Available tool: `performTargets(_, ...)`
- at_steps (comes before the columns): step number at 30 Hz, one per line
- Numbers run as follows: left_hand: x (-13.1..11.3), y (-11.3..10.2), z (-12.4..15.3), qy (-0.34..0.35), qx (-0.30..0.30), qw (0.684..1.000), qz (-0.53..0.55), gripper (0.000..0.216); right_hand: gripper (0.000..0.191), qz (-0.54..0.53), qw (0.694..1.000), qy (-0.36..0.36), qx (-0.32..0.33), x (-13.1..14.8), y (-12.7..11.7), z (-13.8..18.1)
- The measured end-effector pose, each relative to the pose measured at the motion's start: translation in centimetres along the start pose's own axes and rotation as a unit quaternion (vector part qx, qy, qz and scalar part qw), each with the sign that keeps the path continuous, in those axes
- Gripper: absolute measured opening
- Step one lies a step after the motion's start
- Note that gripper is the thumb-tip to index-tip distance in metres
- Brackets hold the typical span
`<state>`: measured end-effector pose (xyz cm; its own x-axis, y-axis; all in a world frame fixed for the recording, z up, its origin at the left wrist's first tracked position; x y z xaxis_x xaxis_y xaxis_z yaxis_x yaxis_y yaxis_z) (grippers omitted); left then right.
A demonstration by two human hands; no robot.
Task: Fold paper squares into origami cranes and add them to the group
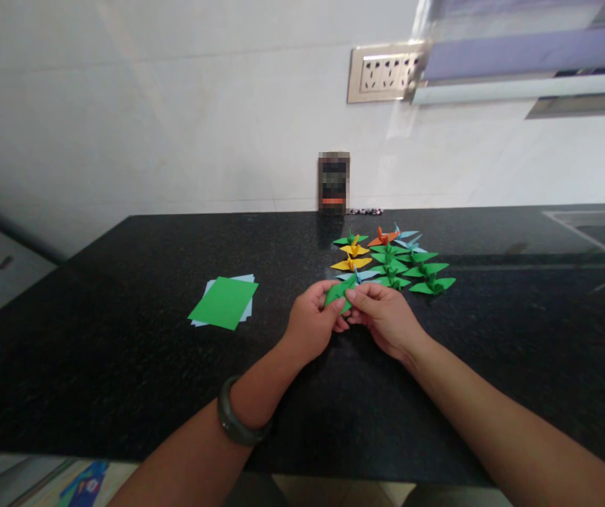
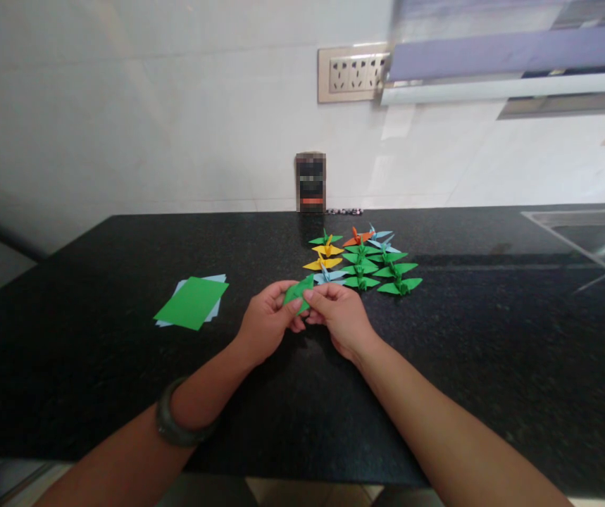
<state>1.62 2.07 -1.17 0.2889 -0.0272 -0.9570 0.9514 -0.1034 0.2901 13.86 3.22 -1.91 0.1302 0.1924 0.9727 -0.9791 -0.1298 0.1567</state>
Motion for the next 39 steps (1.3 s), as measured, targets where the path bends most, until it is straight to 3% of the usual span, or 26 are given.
performTargets(7, -0.2, 0.0, 0.1, 0.001, -0.003, 0.999, -0.040, 0.028, 0.027, 0.041, 0.998, -0.046, -0.018, 0.5, 0.2, 0.1)
performTargets(21, -0.4, 0.1, 0.2, -0.018, -0.007, 0.999, -0.045, 0.040, 0.028, 0.011, 0.995, -0.080, -0.066, 0.6, -0.5, -0.3)
performTargets(27, -0.1, 0.0, 0.2, -0.013, -0.009, 1.000, -0.012, 0.037, 0.027, 0.076, 0.995, -0.064, -0.005, 0.5, 0.2, 0.1)
performTargets(35, 0.5, -0.1, 0.0, -0.150, -0.020, 0.978, 0.145, 0.035, 0.023, 0.212, 0.969, -0.121, -0.040, 0.9, -0.1, 0.3)
performTargets(39, 0.7, -0.1, 0.0, -0.159, 0.006, 0.972, 0.173, 0.025, 0.021, 0.249, 0.958, -0.133, -0.044, 1.0, 0.0, 0.4)
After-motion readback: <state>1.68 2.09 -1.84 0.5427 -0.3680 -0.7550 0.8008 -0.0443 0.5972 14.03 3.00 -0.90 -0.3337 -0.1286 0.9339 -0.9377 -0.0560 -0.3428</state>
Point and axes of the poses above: each hand's wrist, its own z-axis away from the middle knuckle, its own y-axis out of the palm, x = y × z, the point moved 3 cm from there along -z, towards the middle knuckle, and after that the axes turned 11 degrees about z, right-handed, at the moved point
